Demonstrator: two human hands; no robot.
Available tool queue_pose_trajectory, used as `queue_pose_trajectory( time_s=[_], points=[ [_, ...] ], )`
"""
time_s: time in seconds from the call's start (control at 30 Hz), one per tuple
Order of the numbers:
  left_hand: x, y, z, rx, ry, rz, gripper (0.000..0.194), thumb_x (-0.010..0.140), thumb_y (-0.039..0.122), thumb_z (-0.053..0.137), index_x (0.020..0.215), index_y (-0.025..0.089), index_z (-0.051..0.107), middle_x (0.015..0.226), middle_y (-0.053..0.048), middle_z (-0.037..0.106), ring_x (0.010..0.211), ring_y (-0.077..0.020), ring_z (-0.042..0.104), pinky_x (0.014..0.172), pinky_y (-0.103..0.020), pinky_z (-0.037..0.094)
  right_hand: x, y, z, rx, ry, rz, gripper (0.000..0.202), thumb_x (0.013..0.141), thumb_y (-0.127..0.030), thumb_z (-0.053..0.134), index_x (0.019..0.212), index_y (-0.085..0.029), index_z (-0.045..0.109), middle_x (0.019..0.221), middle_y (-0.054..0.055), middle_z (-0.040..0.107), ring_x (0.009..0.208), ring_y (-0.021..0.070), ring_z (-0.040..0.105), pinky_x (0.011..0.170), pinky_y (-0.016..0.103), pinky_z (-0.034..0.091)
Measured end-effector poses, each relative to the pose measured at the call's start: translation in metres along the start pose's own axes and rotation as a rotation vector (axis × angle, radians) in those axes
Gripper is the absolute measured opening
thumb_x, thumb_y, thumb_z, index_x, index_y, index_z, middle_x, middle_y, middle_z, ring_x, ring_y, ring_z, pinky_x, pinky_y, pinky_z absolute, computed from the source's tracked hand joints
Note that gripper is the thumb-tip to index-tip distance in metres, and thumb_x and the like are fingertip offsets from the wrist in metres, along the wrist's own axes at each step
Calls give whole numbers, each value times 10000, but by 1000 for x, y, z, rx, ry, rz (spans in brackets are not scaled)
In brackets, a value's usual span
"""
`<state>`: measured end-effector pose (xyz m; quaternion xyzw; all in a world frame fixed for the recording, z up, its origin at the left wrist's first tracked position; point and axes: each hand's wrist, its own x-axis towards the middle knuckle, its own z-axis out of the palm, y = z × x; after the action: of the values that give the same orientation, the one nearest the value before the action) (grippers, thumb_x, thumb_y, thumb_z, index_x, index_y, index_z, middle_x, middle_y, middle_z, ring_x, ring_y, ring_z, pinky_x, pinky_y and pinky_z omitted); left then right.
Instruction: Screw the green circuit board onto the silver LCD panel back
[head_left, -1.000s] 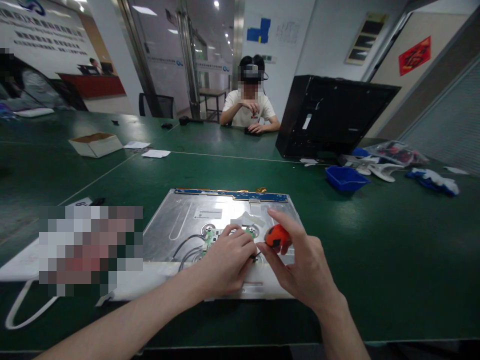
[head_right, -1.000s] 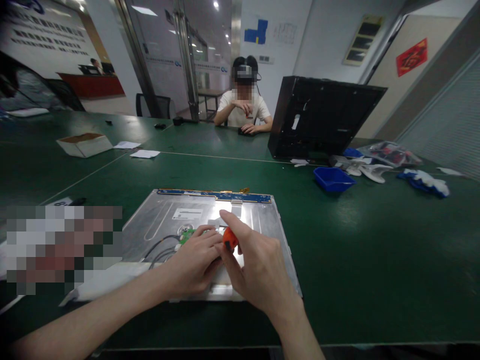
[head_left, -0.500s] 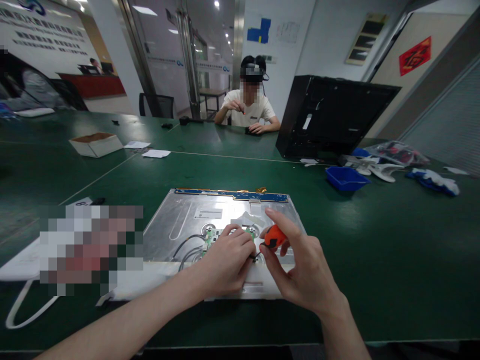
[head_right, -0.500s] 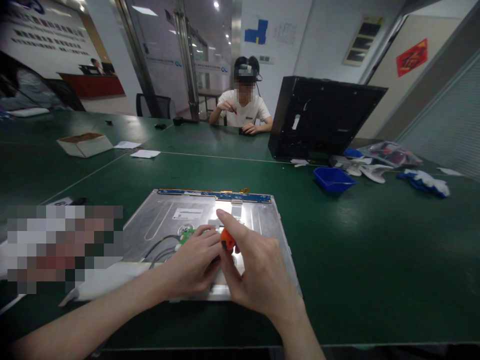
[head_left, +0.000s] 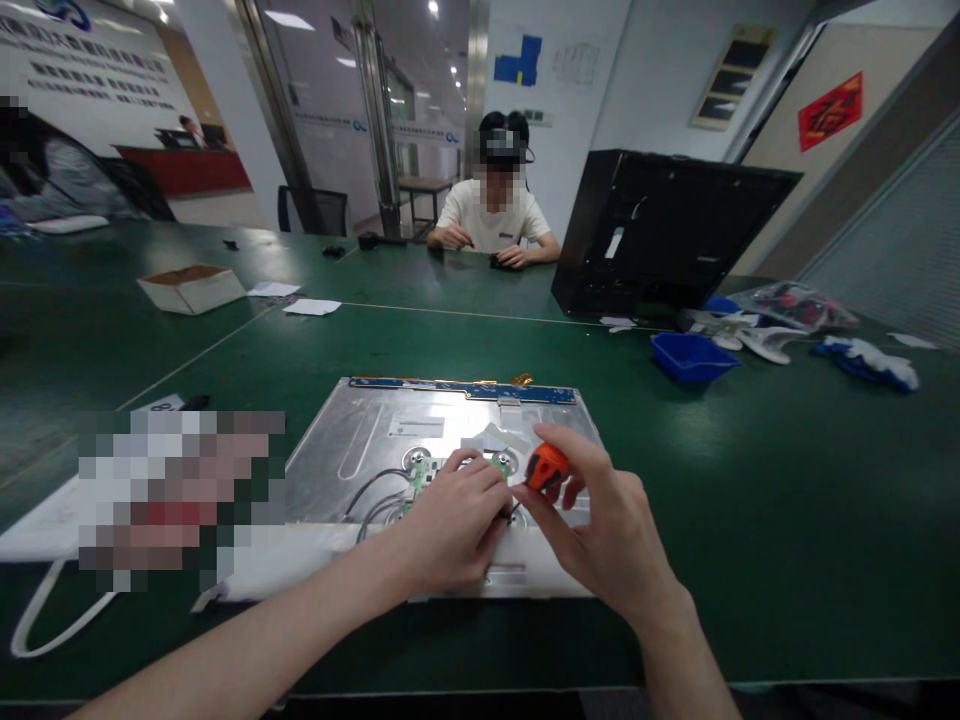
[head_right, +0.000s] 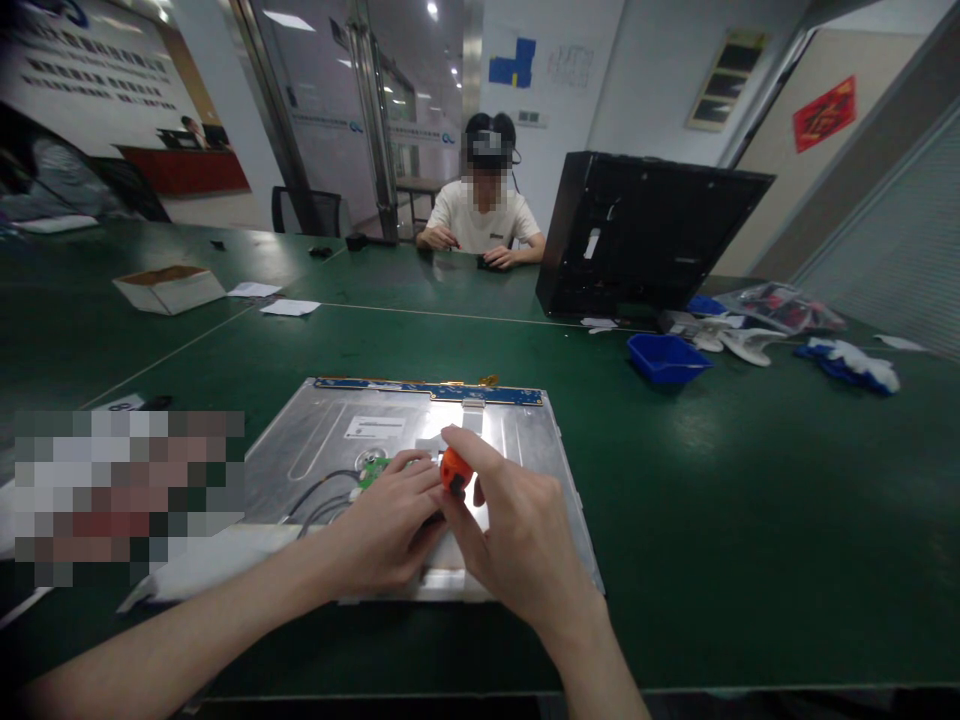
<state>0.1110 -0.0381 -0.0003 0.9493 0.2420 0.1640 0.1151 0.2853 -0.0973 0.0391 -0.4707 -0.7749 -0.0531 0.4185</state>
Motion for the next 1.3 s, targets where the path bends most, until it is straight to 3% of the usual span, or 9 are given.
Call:
queue_pose_trajectory(
  time_s=[0.33, 0.63, 0.87, 1.3],
  points=[
    [0, 0, 1, -6, -5, -3, 186, 880, 182, 494, 1019, 170, 618, 1021, -88, 653, 1021, -258, 574, 1030, -494, 332, 0, -1, 0, 25, -20, 32, 439, 914, -234, 583, 1319, -220, 416, 853, 2, 674, 566, 111, 600, 520, 225, 479],
    [-1, 0, 2, -10, -25, -4, 166, 882, 194, 499, 1011, 169, 600, 1042, -84, 644, 1030, -256, 562, 1042, -491, 316, -2, -3, -14, 217, -241, 168, 588, 937, -166, 503, 1465, -285, 273, 902, 1, 675, 721, 149, 654, 681, 274, 556],
    [0, 0, 3, 3, -4, -4, 155, 898, 196, 482, 988, 168, 605, 1056, -90, 651, 1038, -266, 566, 1030, -504, 324, -1, -3, -10, 267, -212, 149, 617, 931, -137, 499, 1471, -337, 276, 1025, 1, 676, 744, 133, 656, 697, 257, 561],
    [0, -3, 9, 72, 11, 26, 171, 932, 173, 460, 1012, 157, 610, 1048, -90, 654, 1034, -257, 573, 1019, -479, 345, -1, -1, -3, 160, -134, 85, 636, 916, -160, 556, 1470, -304, 277, 925, 4, 648, 639, 128, 618, 605, 252, 536]
  ],
)
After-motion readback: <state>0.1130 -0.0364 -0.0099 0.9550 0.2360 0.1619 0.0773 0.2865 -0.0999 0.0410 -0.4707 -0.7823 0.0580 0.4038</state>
